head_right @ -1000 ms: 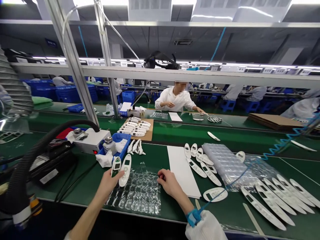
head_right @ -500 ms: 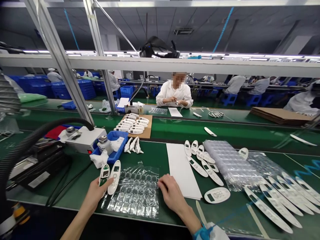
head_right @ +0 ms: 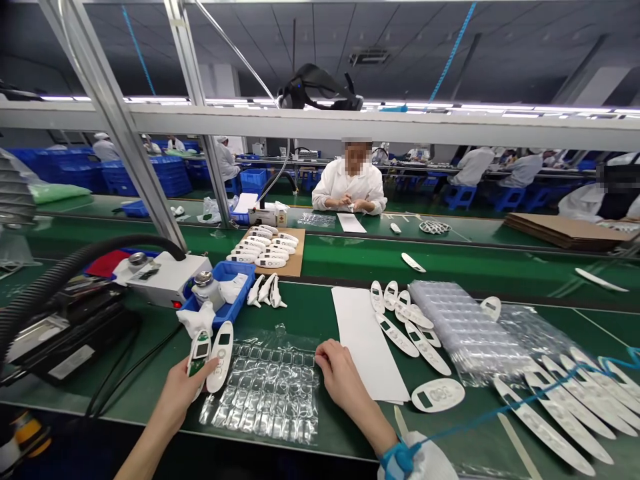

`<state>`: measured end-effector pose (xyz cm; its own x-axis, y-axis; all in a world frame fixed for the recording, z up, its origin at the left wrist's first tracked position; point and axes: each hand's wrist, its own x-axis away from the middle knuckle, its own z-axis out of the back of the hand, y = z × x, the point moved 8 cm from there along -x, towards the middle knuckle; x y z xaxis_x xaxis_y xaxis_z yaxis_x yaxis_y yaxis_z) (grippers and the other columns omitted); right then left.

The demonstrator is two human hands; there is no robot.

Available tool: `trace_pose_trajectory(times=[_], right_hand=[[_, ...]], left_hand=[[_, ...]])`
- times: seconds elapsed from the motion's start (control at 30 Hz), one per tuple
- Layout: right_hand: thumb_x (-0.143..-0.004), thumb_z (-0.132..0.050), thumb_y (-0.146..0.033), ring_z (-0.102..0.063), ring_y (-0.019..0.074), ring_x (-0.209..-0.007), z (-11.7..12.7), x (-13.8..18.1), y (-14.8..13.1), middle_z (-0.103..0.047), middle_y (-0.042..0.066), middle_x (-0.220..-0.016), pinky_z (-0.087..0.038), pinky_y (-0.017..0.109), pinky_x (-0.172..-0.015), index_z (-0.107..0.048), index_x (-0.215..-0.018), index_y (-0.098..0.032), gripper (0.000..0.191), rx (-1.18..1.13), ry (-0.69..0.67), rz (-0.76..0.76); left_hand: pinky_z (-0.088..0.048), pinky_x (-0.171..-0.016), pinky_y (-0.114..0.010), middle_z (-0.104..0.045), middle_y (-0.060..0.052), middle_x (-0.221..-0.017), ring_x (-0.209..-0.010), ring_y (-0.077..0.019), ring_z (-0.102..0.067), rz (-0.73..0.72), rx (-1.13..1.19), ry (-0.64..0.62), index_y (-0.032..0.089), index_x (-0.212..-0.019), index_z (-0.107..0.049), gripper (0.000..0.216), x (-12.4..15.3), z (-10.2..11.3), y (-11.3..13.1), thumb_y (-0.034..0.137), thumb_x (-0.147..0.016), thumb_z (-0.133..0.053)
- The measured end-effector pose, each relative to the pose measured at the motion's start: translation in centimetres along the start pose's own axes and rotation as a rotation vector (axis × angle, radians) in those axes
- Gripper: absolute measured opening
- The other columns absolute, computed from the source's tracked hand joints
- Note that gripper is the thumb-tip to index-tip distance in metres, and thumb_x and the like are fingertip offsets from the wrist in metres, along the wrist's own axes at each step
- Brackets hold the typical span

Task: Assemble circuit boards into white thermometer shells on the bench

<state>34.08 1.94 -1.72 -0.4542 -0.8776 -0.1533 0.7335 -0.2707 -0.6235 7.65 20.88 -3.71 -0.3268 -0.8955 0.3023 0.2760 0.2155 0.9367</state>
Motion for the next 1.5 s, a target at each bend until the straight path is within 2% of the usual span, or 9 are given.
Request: trace_pose_trajectory(times=[0.13,0.3,0.43,0.73,0.87,1.03,1.17,1.33,1.5], right_hand=[[-0.090,-0.044,-0.020,-0.055,0.0204,-0.077,-0.3,-1.7,0.4,-0.060,0.004,-0.081,-0.037,0.033,-0.071,-0.055,-0.076,-0.020,0.017,0.090,0.003,0.010],[-0.086,-0.051,-0.021,-0.056,0.0213,-0.076,-1.1,-2.3,1.2,-0.062,0.004,-0.077,-0.036,0.034,-0.070,-0.058,-0.072,-0.020,0.016,0.105,-0.018,-0.027],[-0.086,-0.052,-0.022,-0.057,0.0200,-0.073,-1.2,-2.0,1.2,-0.062,0.003,-0.074,-0.038,0.032,-0.068,-0.058,-0.072,-0.020,0.016,0.067,-0.020,-0.054],[-0.094,-0.043,-0.025,-0.050,0.0190,-0.074,0.3,1.1,-1.3,-0.055,0.003,-0.075,-0.035,0.035,-0.072,-0.053,-0.076,-0.020,0.022,-0.005,0.205,0.195],[-0.092,-0.049,-0.032,-0.047,0.0171,-0.068,3.1,1.3,-0.8,-0.053,0.001,-0.071,-0.037,0.032,-0.068,-0.052,-0.071,-0.020,0.024,-0.276,0.338,0.029],[-0.087,-0.055,-0.037,-0.045,0.0150,-0.063,3.2,0.7,-3.5,-0.051,0.000,-0.067,-0.039,0.027,-0.060,-0.055,-0.067,-0.019,0.027,-0.474,0.188,-0.045],[-0.089,-0.053,-0.033,-0.045,0.0142,-0.064,1.7,0.6,-5.8,-0.051,0.000,-0.068,-0.038,0.026,-0.061,-0.055,-0.068,-0.019,0.025,-0.391,0.079,0.001],[-0.090,-0.050,-0.031,-0.046,0.0146,-0.069,0.3,0.5,-6.1,-0.050,-0.002,-0.070,-0.035,0.028,-0.069,-0.052,-0.069,-0.020,0.024,-0.285,0.027,0.008],[-0.089,-0.052,-0.030,-0.046,0.0149,-0.069,-0.1,0.4,-6.2,-0.051,-0.002,-0.070,-0.033,0.029,-0.071,-0.051,-0.069,-0.019,0.022,-0.256,0.015,0.000]], left_hand=[[-0.050,-0.065,-0.033,-0.072,-0.013,-0.090,-0.083,-0.0294,-0.064,-0.061,-0.030,0.066,0.011,-0.095,-0.066,0.055,1.4,-0.3,1.6,0.053,-0.061,-0.073],[-0.051,-0.073,-0.032,-0.074,-0.010,-0.092,-0.087,-0.0270,-0.067,-0.154,0.034,-0.203,0.013,-0.095,-0.067,0.037,3.9,-9.1,3.5,0.040,-0.070,-0.065],[-0.048,-0.068,-0.033,-0.074,-0.009,-0.078,-0.075,-0.0268,-0.066,-0.162,-0.046,-0.196,0.014,-0.081,-0.069,0.023,4.6,-12.9,2.7,0.031,-0.067,-0.064],[-0.049,-0.071,-0.035,-0.075,-0.011,-0.086,-0.081,-0.0282,-0.067,-0.124,-0.044,-0.171,0.015,-0.086,-0.068,0.027,4.6,-12.7,1.4,0.034,-0.069,-0.063],[-0.049,-0.068,-0.032,-0.074,-0.011,-0.087,-0.079,-0.0263,-0.066,-0.101,0.002,-0.201,0.012,-0.090,-0.068,0.033,4.9,-13.0,0.9,0.037,-0.069,-0.064],[-0.044,-0.060,-0.027,-0.069,-0.005,-0.072,-0.065,-0.0182,-0.058,-0.082,0.043,-0.233,0.012,-0.084,-0.067,0.031,6.8,-12.7,0.4,0.039,-0.070,-0.065],[-0.041,-0.060,-0.025,-0.064,-0.002,-0.068,-0.062,-0.0141,-0.050,-0.091,0.090,-0.233,0.013,-0.080,-0.066,0.025,8.2,-12.2,0.5,0.036,-0.071,-0.066],[-0.036,-0.054,-0.023,-0.058,0.002,-0.058,-0.055,-0.0117,-0.044,-0.063,0.156,-0.132,0.014,-0.069,-0.063,0.020,8.7,-11.1,0.7,0.033,-0.066,-0.069],[-0.035,-0.054,-0.023,-0.058,0.001,-0.058,-0.055,-0.0115,-0.044,-0.043,0.180,-0.135,0.013,-0.070,-0.064,0.021,8.9,-10.9,0.6,0.034,-0.066,-0.069]])
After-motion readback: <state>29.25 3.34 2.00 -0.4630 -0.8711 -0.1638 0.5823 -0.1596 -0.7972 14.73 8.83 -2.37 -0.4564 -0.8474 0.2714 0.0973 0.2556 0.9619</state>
